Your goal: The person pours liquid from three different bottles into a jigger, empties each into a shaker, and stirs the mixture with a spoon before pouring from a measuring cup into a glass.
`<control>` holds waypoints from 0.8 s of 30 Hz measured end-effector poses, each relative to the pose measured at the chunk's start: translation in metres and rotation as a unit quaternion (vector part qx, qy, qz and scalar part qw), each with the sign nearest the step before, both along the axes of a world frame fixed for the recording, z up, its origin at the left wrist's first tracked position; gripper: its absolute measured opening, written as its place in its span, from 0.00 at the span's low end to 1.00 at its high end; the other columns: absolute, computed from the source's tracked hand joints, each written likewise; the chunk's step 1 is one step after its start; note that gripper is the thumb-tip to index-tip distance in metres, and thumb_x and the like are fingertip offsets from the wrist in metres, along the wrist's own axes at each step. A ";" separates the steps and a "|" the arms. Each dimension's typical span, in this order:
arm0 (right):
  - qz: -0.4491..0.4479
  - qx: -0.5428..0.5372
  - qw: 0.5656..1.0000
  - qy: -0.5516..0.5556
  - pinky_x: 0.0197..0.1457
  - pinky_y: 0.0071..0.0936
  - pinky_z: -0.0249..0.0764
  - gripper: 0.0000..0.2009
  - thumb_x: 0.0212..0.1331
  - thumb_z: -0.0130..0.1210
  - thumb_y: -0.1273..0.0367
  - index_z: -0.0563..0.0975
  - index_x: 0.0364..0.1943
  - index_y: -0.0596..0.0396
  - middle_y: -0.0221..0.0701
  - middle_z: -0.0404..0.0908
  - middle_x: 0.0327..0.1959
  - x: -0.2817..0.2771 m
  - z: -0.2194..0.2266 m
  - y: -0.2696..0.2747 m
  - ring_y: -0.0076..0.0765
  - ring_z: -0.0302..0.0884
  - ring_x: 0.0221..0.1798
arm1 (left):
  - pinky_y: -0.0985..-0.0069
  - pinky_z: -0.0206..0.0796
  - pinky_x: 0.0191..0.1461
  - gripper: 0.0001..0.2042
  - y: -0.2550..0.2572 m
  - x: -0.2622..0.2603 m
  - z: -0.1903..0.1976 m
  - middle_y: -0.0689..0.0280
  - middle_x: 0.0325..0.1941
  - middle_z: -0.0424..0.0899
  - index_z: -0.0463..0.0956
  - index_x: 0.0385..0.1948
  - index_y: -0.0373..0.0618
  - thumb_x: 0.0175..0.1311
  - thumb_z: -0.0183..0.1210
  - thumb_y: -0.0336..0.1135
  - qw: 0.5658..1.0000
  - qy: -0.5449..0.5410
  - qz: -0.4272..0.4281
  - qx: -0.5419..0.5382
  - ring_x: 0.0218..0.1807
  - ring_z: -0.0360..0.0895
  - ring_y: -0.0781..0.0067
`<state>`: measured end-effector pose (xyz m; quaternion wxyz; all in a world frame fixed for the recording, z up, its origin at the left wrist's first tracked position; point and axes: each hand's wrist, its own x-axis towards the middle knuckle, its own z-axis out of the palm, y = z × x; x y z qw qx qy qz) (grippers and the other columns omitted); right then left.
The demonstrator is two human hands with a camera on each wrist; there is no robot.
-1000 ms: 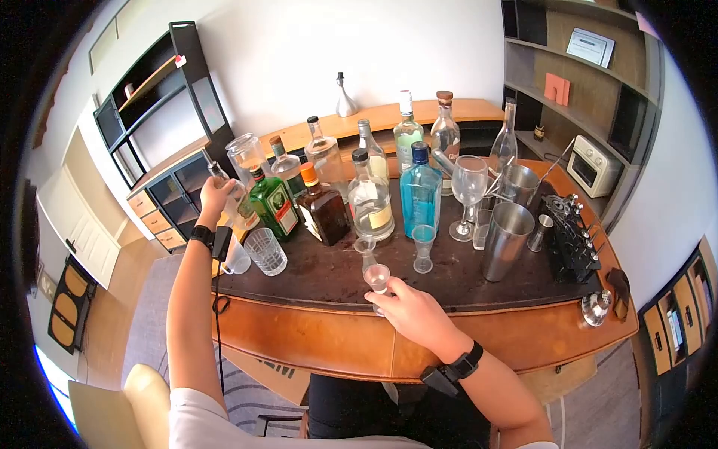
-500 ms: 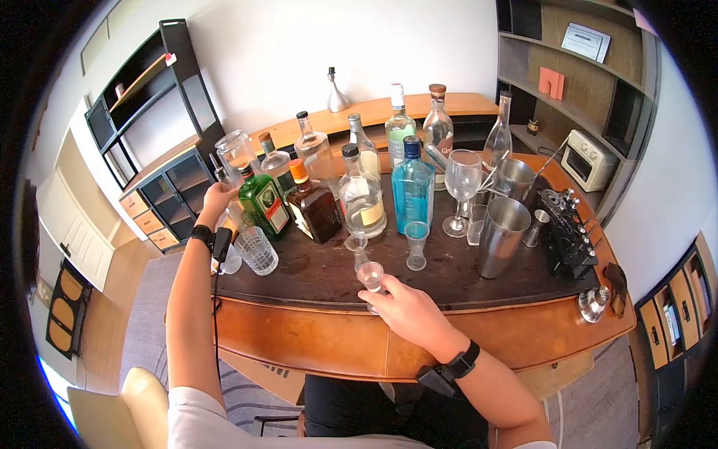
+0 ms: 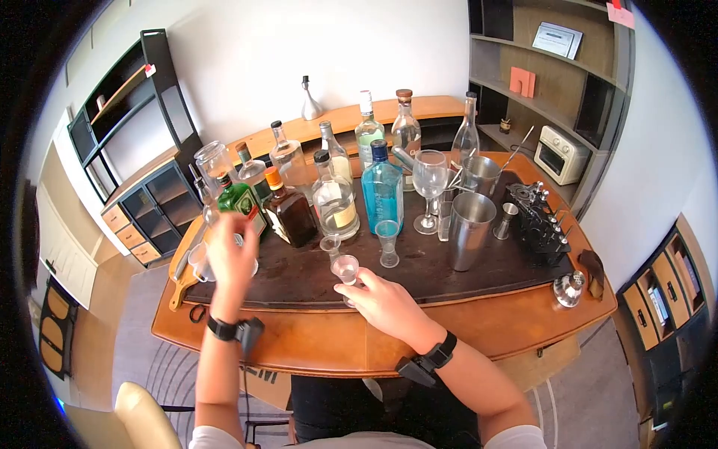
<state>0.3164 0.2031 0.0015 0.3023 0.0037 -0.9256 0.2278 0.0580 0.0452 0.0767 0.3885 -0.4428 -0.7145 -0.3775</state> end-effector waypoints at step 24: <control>-0.137 -0.029 0.989 0.040 0.55 0.33 0.81 0.20 0.63 0.63 0.76 0.82 0.59 0.49 0.36 0.77 0.55 0.077 0.061 0.053 0.42 0.83 0.51 | 0.62 0.72 0.33 0.08 0.017 0.020 -0.104 0.60 0.23 0.81 0.76 0.38 0.43 0.64 0.65 0.33 0.940 -0.299 -0.129 -0.102 0.27 0.81 0.59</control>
